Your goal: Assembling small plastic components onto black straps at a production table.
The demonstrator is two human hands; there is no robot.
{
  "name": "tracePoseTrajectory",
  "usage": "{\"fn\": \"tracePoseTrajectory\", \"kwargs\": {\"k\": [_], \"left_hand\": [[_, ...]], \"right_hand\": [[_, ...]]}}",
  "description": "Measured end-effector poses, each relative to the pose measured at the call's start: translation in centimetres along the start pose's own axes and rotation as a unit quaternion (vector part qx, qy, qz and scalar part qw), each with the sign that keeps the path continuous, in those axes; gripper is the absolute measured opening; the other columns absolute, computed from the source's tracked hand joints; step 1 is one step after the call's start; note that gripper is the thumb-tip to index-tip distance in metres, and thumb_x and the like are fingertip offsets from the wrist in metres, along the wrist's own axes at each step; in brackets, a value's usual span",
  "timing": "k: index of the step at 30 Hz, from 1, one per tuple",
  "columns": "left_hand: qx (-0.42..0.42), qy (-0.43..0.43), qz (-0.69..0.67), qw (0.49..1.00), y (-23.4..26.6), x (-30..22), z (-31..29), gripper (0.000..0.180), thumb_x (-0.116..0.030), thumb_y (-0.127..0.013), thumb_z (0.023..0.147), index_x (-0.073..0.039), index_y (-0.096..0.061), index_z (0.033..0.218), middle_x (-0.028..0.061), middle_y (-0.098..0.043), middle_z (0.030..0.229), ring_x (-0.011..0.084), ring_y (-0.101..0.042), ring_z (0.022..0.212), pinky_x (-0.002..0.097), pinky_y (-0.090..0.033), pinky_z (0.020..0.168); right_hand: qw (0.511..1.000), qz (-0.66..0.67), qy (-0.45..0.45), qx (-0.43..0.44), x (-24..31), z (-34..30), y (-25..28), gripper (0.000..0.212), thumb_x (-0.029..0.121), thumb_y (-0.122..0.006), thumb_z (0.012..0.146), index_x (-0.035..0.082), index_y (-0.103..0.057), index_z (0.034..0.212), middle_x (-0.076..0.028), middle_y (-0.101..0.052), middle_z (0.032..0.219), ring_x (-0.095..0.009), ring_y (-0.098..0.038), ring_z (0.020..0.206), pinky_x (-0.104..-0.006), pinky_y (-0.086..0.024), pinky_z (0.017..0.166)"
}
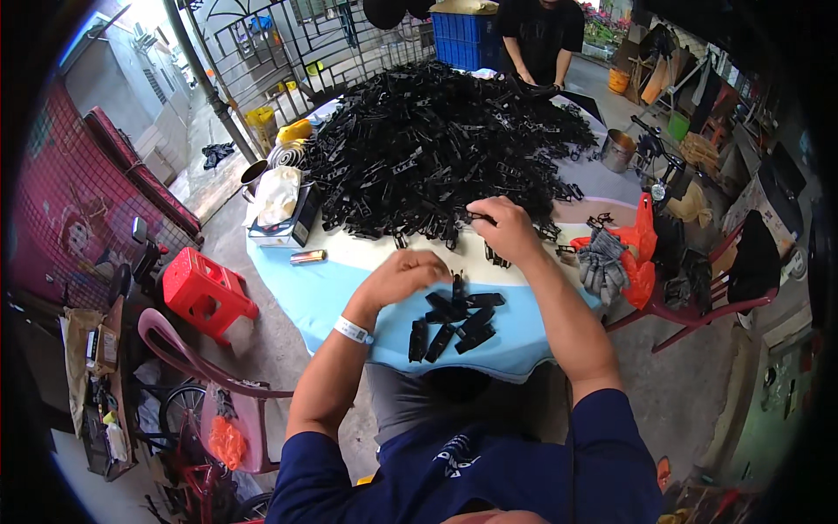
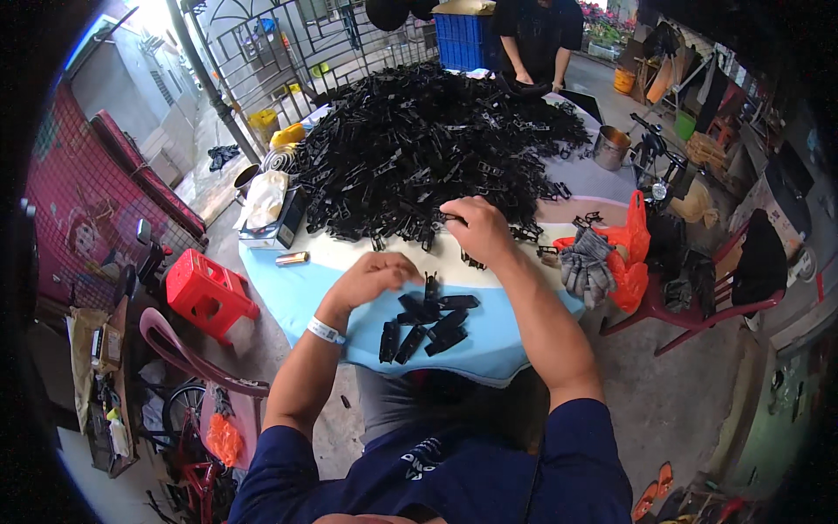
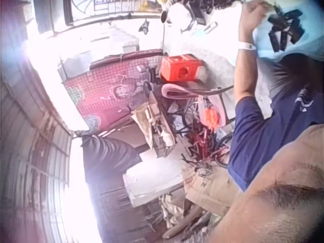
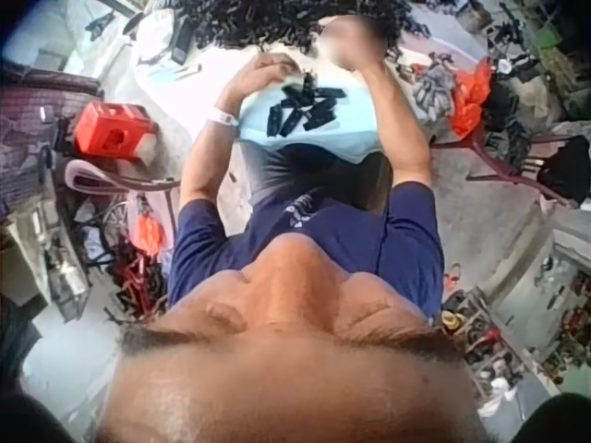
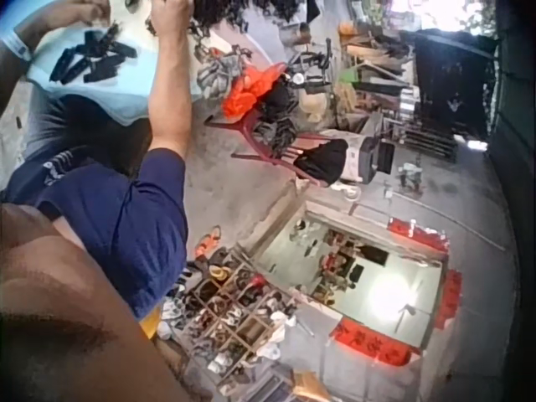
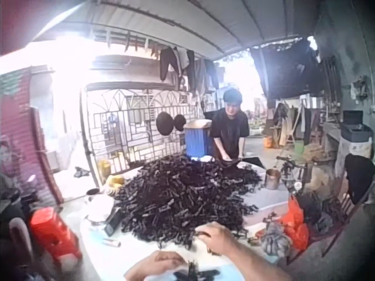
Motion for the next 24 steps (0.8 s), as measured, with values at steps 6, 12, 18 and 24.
{"fn": "tracePoseTrajectory", "kwargs": {"k": [6,12,18,24], "left_hand": [[-0.342,-0.076,-0.029,0.936,8.4,3.4,1.0,0.019,0.004,-0.058,0.089,0.001,-0.071,0.101,0.0042,-0.072,0.094,0.0083,-0.063,0.079,0.0256,-0.051,0.070],[-0.395,-0.031,0.351,0.848,6.2,3.0,1.5,0.040,-0.003,-0.060,0.079,-0.010,-0.072,0.117,0.0144,-0.072,0.109,0.0310,-0.071,0.090,0.0382,-0.057,0.081],[-0.348,-0.097,0.147,0.921,5.5,3.3,1.5,0.045,0.012,-0.049,0.082,0.001,-0.067,0.122,0.0078,-0.071,0.111,0.0133,-0.066,0.080,0.0280,-0.056,0.068],[-0.360,-0.173,0.176,0.900,6.2,4.3,0.8,0.028,0.009,-0.056,0.084,0.000,-0.070,0.107,0.0081,-0.073,0.096,0.0158,-0.068,0.082,0.0283,-0.055,0.073]], "right_hand": [[0.989,0.118,-0.064,-0.060,-1.1,0.3,0.3,0.026,0.003,-0.070,0.089,0.002,-0.071,0.114,-0.010,-0.075,0.101,-0.016,-0.072,0.088,-0.0290,-0.056,0.080],[0.979,0.169,-0.094,-0.068,-1.1,0.1,1.1,0.025,0.001,-0.069,0.089,0.001,-0.071,0.114,-0.005,-0.073,0.097,-0.009,-0.067,0.086,-0.0252,-0.053,0.077],[0.983,0.159,-0.082,-0.037,-0.3,0.5,0.9,0.024,0.001,-0.069,0.089,0.001,-0.071,0.113,-0.005,-0.072,0.096,-0.009,-0.067,0.086,-0.0253,-0.053,0.077],[0.979,0.182,-0.083,-0.045,-0.3,0.7,0.4,0.023,0.002,-0.069,0.090,0.001,-0.071,0.113,-0.006,-0.073,0.099,-0.011,-0.068,0.089,-0.0262,-0.054,0.079]]}}
Point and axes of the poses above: each hand's wrist, its own z-axis towards the middle knuckle, its own y-axis out of the back of the hand, x = y × z, the point moved 5 cm from there along z, towards the middle knuckle
